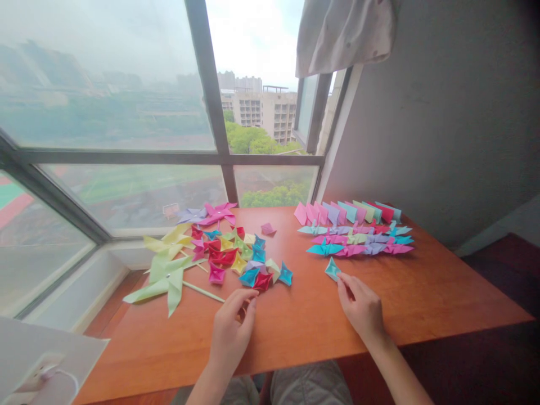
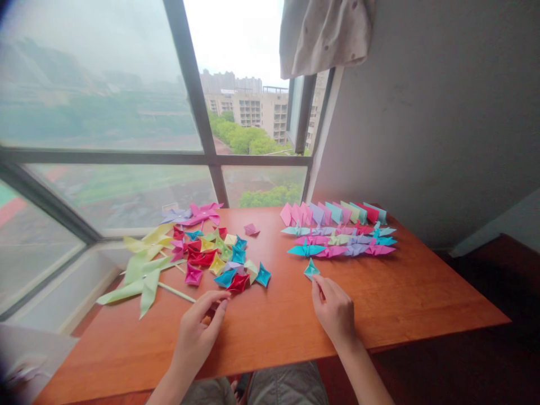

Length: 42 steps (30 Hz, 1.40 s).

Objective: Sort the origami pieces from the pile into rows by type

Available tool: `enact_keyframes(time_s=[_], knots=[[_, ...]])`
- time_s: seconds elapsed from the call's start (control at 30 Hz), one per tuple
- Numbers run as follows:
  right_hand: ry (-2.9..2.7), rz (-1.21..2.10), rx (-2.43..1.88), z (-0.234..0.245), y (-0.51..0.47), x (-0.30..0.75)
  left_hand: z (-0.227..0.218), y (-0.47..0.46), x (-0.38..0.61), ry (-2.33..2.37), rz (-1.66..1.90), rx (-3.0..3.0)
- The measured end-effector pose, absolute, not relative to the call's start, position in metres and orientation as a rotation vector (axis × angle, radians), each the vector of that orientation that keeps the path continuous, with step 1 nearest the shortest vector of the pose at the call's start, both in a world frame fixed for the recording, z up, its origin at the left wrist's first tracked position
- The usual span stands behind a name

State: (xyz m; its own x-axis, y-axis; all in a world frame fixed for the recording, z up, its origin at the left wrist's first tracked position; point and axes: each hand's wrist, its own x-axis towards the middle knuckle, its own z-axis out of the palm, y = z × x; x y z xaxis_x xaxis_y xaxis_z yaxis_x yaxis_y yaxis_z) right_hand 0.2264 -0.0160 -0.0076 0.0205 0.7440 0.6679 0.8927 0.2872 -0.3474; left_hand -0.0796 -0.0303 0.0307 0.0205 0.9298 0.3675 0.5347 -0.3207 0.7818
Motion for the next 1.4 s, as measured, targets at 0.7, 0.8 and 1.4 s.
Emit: enact_keyframes(time_s=[0.7, 0.8, 1.4], knots=[[-1.995, 0.122, -1.312, -0.001, -0.037, 0.184, 0.029, -0.021, -0.083, 1.481, 1.115, 2.088], [-2.022, 0.204, -1.251, 0.004, -0.041, 0.174, 0.029, -0.031, -0.076, 1.358, 1.097, 2.019], [-1.759, 0.066, -1.303, 0.031, -0.048, 0.214, 0.017, -0.038, -0.077, 1.34, 1.004, 1.959]])
